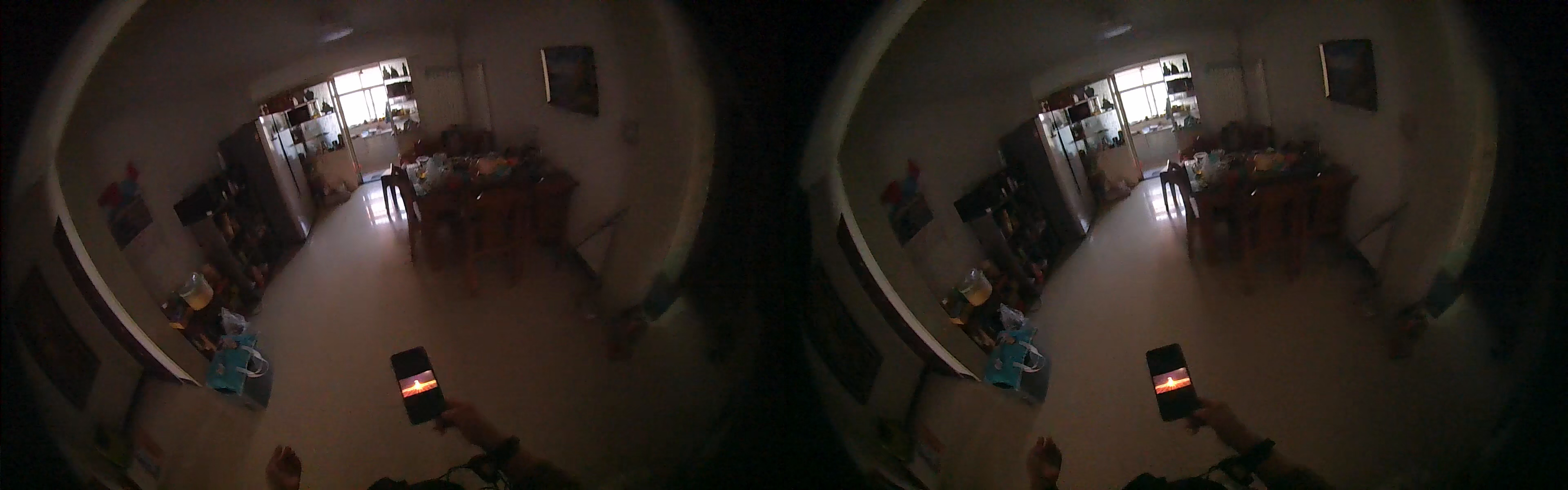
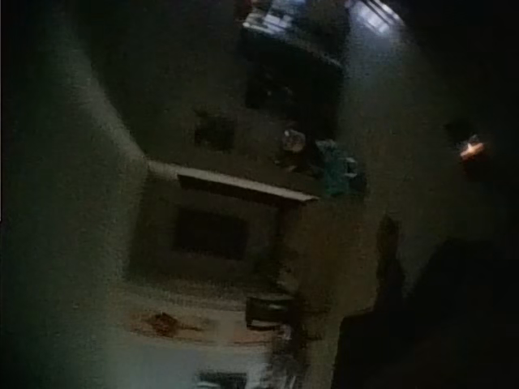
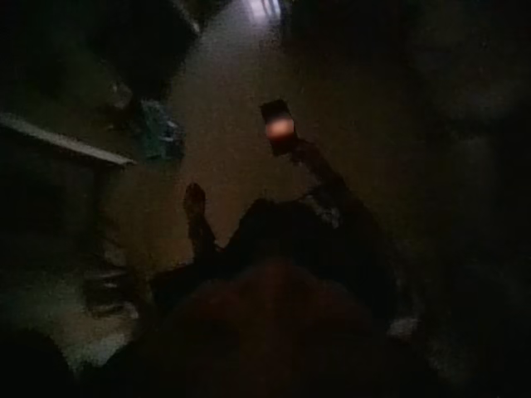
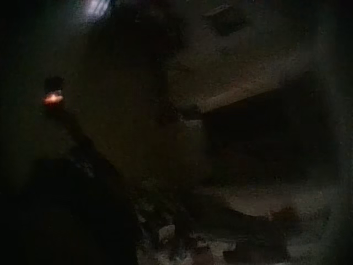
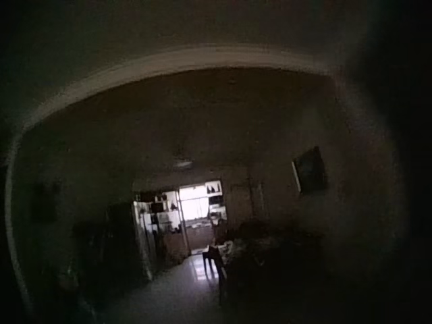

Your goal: The person folds a striped blanket on a bed, then picks up a remote control and a small round cushion, placing them on the bed. The person also picks up a black eye mask and places it on the bed before moving to the window area.

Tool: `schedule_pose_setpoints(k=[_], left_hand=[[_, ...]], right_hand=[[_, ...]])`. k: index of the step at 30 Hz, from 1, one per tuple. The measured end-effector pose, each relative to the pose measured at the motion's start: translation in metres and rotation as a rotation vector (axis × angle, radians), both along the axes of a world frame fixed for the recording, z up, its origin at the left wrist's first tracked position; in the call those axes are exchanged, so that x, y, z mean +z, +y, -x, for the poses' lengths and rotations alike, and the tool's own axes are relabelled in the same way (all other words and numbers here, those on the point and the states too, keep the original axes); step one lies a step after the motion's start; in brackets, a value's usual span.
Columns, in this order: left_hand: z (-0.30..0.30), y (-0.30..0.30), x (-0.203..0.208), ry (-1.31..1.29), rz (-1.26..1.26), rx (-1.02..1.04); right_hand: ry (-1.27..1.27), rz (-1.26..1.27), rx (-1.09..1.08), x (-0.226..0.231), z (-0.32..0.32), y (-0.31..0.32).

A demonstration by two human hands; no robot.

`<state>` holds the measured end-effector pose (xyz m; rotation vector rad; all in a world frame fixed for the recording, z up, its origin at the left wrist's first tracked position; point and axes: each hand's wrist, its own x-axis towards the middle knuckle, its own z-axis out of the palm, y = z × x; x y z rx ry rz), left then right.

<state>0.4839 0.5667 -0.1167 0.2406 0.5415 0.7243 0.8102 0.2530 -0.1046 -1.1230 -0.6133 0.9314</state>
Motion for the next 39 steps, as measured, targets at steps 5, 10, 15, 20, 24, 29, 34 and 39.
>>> schedule_pose_setpoints(k=[5,10,15,20,24,29,34,39], left_hand=[[-0.016,0.023,-0.045,-0.463,0.340,-0.115],[-0.052,0.100,-0.109,-0.294,-0.060,-0.143],[-0.164,0.172,-0.078,-0.203,-0.094,-0.098],[-0.313,0.206,-0.004,-0.121,-0.031,-0.189],[-0.363,0.244,0.000,-0.108,-0.048,-0.251],[-0.378,0.324,-0.043,-0.223,-0.226,-0.157],[-0.335,0.390,-0.049,-0.211,-0.371,0.163],[-0.358,0.451,-0.052,-0.183,-0.390,0.266]], right_hand=[[0.024,0.050,0.031,-0.032,-0.071,0.037],[-0.029,0.166,-0.076,-0.027,-0.077,0.050],[-0.024,0.327,-0.166,-0.009,-0.123,0.081],[-0.049,0.306,-0.334,-0.003,-0.188,0.120],[-0.073,0.295,-0.387,-0.006,-0.237,0.153],[-0.158,0.428,-0.386,-0.050,-0.374,0.198],[0.020,0.088,-0.299,-0.094,-0.526,0.263],[-0.176,0.128,-0.320,-0.135,-0.648,0.338]])
